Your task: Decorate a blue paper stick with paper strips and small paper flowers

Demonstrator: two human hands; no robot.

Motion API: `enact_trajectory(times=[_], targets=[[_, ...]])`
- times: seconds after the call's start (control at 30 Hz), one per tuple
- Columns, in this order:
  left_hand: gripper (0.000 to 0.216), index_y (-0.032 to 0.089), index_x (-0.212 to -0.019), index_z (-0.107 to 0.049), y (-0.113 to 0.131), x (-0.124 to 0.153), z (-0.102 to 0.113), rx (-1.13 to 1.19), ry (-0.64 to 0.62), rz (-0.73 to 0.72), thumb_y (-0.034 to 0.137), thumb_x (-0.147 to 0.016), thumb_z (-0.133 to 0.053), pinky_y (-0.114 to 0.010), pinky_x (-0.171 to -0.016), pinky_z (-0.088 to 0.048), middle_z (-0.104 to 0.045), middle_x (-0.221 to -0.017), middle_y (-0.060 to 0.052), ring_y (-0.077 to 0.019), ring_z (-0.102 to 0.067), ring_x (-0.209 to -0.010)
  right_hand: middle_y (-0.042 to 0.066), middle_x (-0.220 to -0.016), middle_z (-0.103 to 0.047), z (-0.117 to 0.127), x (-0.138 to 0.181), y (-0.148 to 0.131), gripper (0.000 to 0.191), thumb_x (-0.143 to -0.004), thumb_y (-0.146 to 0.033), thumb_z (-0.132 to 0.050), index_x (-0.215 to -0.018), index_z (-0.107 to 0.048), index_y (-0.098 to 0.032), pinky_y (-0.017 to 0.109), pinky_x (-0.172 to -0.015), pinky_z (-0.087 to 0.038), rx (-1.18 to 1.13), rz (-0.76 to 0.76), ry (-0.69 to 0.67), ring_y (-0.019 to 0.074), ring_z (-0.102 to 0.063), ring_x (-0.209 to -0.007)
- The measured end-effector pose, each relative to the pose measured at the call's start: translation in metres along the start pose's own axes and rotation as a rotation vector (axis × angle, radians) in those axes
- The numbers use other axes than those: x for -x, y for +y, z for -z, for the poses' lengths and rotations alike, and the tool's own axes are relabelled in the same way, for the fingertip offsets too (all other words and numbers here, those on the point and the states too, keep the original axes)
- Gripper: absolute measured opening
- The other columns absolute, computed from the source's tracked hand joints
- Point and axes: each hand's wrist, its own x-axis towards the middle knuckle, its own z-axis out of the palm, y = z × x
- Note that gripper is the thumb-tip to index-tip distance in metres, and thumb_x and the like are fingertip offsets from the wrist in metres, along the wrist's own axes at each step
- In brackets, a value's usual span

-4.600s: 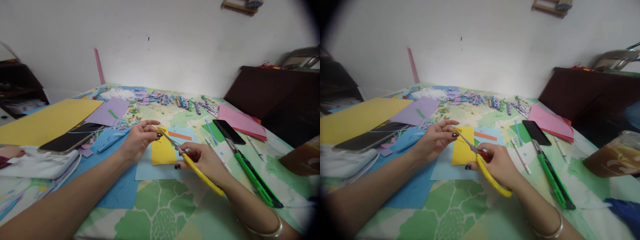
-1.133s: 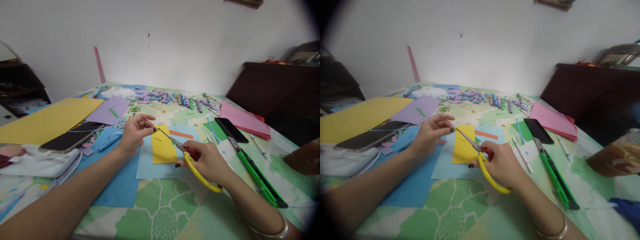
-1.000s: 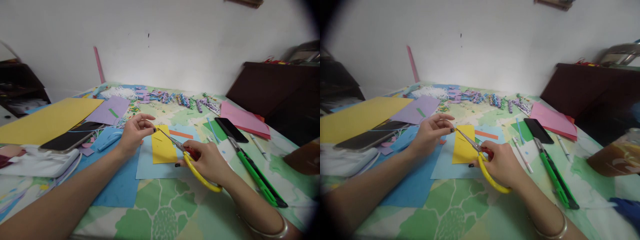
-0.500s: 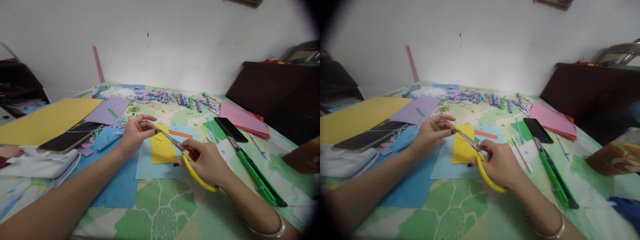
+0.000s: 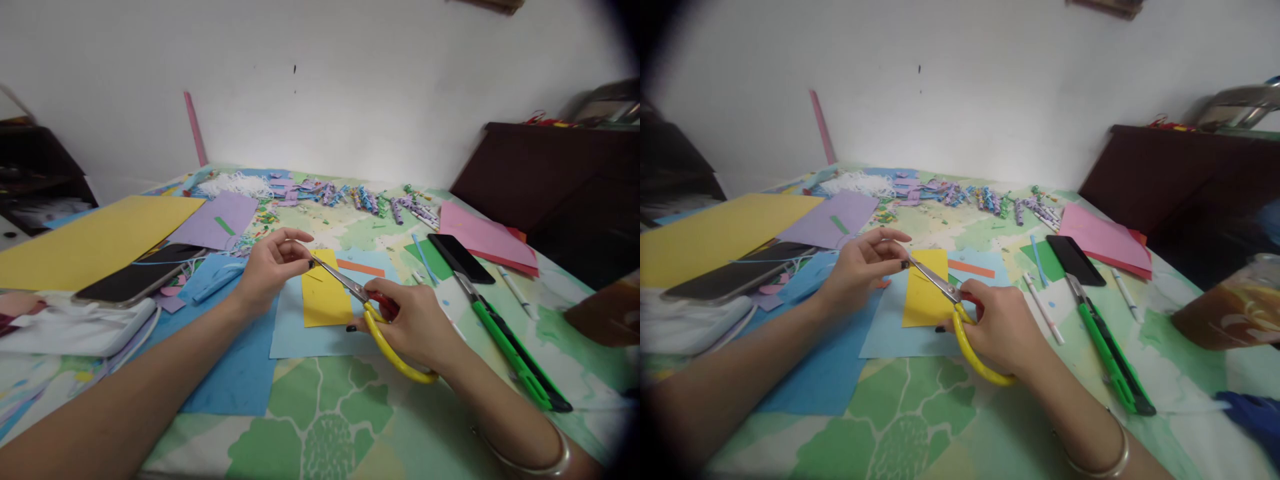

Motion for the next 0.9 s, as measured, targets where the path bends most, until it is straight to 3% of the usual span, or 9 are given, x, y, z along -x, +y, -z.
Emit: enact_trajectory(times=[0.4, 0.6, 0.9], targets=[[0.032, 0.015, -0.092, -0.064, -0.0010, -0.0004, 0.0035, -0.021, -0.009, -0.014, 0.009, -0.061, -0.071, -0.020, -0.061, -0.044, -0.064, -0.067, 0.002, -0.0100, -0.059, -0.065, -0.006, -0.050, -0.047, 0.0009, 0.0003, 0.0018, 0.032, -0.069, -0.048, -0.071, -0.086, -0.066, -0.021, 0.023, -0.049, -0.027, 0.031, 0.011, 0.000, 0.0092, -0.037, -0.047], [0.032, 0.015, -0.093, -0.064, -0.0009, -0.0009, 0.0039, -0.048, -0.003, 0.010, 0.011, -0.062, -0.071, -0.019, -0.048, -0.038, -0.064, -0.067, 0.002, -0.0100, -0.057, -0.062, -0.006, -0.050, -0.047, 0.0008, 0.0003, 0.0033, 0.030, -0.071, -0.047, -0.068, -0.087, -0.066, -0.021, 0.023, -0.049, -0.027, 0.052, 0.022, -0.003, 0.0095, -0.037, -0.047], [0.032, 0.016, -0.093, -0.064, 0.0000, -0.0004, 0.0050, -0.066, 0.011, 0.047, 0.012, -0.062, -0.071, -0.018, -0.044, -0.035, -0.063, -0.067, 0.002, -0.0105, -0.058, -0.062, -0.006, -0.050, -0.048, 0.0006, 0.0004, 0.0040, 0.030, -0.071, -0.049, -0.068, -0.086, -0.065, -0.022, 0.023, -0.049, -0.028, 0.038, 0.005, 0.028, 0.0100, -0.040, -0.046]])
